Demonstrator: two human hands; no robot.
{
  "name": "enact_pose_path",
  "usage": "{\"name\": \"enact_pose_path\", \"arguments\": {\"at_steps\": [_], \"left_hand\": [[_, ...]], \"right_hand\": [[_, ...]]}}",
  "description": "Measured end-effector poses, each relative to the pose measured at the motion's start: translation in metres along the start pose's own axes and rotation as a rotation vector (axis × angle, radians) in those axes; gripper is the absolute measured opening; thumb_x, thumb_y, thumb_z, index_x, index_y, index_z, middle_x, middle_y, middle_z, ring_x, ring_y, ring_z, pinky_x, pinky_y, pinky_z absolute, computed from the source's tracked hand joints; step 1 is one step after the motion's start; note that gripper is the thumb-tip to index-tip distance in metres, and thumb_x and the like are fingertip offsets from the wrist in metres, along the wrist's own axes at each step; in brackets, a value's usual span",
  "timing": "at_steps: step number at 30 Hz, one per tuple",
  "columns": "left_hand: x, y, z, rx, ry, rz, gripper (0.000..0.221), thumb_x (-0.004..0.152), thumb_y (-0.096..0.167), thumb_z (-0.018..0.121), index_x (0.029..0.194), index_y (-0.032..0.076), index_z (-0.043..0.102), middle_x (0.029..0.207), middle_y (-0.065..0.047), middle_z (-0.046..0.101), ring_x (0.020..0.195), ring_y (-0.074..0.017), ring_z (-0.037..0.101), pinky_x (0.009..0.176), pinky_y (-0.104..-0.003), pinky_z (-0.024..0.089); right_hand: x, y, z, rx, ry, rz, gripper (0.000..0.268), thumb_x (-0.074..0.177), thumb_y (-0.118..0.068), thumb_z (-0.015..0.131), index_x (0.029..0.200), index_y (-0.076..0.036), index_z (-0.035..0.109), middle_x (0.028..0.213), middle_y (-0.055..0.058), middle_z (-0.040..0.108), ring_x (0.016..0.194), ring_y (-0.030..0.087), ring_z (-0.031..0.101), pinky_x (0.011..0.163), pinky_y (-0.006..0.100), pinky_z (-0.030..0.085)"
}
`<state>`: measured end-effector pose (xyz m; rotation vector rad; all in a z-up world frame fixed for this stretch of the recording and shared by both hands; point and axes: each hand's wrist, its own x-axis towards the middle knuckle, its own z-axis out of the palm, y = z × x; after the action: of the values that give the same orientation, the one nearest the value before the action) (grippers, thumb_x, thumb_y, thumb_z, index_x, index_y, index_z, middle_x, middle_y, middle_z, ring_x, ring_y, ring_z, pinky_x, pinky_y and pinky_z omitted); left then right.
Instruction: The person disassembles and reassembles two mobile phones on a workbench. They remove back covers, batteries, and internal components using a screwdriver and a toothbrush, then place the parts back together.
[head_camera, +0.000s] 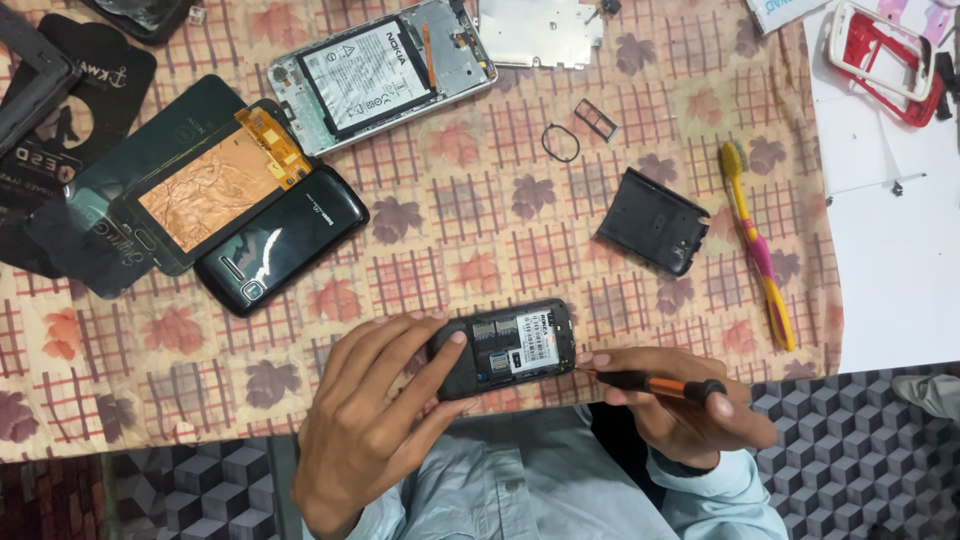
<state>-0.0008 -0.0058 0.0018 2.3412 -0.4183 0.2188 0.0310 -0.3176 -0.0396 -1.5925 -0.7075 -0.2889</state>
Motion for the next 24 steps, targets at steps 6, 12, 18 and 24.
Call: {"name": "enact_pose_path", "arguments": {"at_steps": [6, 12, 18, 24], "left_hand": [[-0.001, -0.001, 0.001, -0.011, -0.006, -0.002, 0.062, 0.071, 0.024, 0.085, 0.127, 0.004, 0.069, 0.129, -0.016, 0.066, 0.120, -0.0343, 0.061, 0.104, -0.052, 0.047], [-0.001, -0.002, 0.001, -0.016, -0.002, 0.003, 0.062, 0.071, 0.024, 0.085, 0.127, 0.004, 0.070, 0.128, -0.016, 0.066, 0.120, -0.0346, 0.061, 0.104, -0.052, 0.047], [-0.001, -0.002, 0.001, -0.014, -0.001, 0.006, 0.062, 0.071, 0.024, 0.085, 0.127, 0.003, 0.070, 0.127, -0.016, 0.066, 0.120, -0.0346, 0.061, 0.104, -0.053, 0.047], [-0.001, -0.002, 0.001, -0.020, -0.001, 0.007, 0.061, 0.071, 0.025, 0.086, 0.126, 0.002, 0.070, 0.126, -0.016, 0.067, 0.119, -0.0344, 0.062, 0.104, -0.052, 0.047]], "right_hand": [[0.002, 0.002, 0.004, -0.017, -0.043, -0.107, 0.042, 0.103, -0.001, 0.059, 0.135, -0.017, 0.037, 0.105, 0.036, 0.068, 0.080, 0.027, 0.079, 0.069, 0.034, 0.065], [0.006, 0.002, 0.010, 0.038, -0.016, -0.100, 0.054, 0.098, 0.003, 0.058, 0.140, -0.023, 0.037, 0.107, 0.035, 0.069, 0.081, 0.027, 0.079, 0.071, 0.037, 0.066], [0.015, -0.004, 0.009, -0.167, -0.096, -0.098, 0.071, 0.086, 0.015, 0.062, 0.140, -0.022, 0.033, 0.097, 0.028, 0.072, 0.081, 0.034, 0.080, 0.068, 0.037, 0.066], [0.018, -0.012, 0.008, -0.314, -0.113, 0.018, 0.070, 0.079, 0.023, 0.062, 0.128, -0.022, 0.040, 0.092, 0.025, 0.075, 0.078, 0.033, 0.081, 0.063, 0.037, 0.065]]}}
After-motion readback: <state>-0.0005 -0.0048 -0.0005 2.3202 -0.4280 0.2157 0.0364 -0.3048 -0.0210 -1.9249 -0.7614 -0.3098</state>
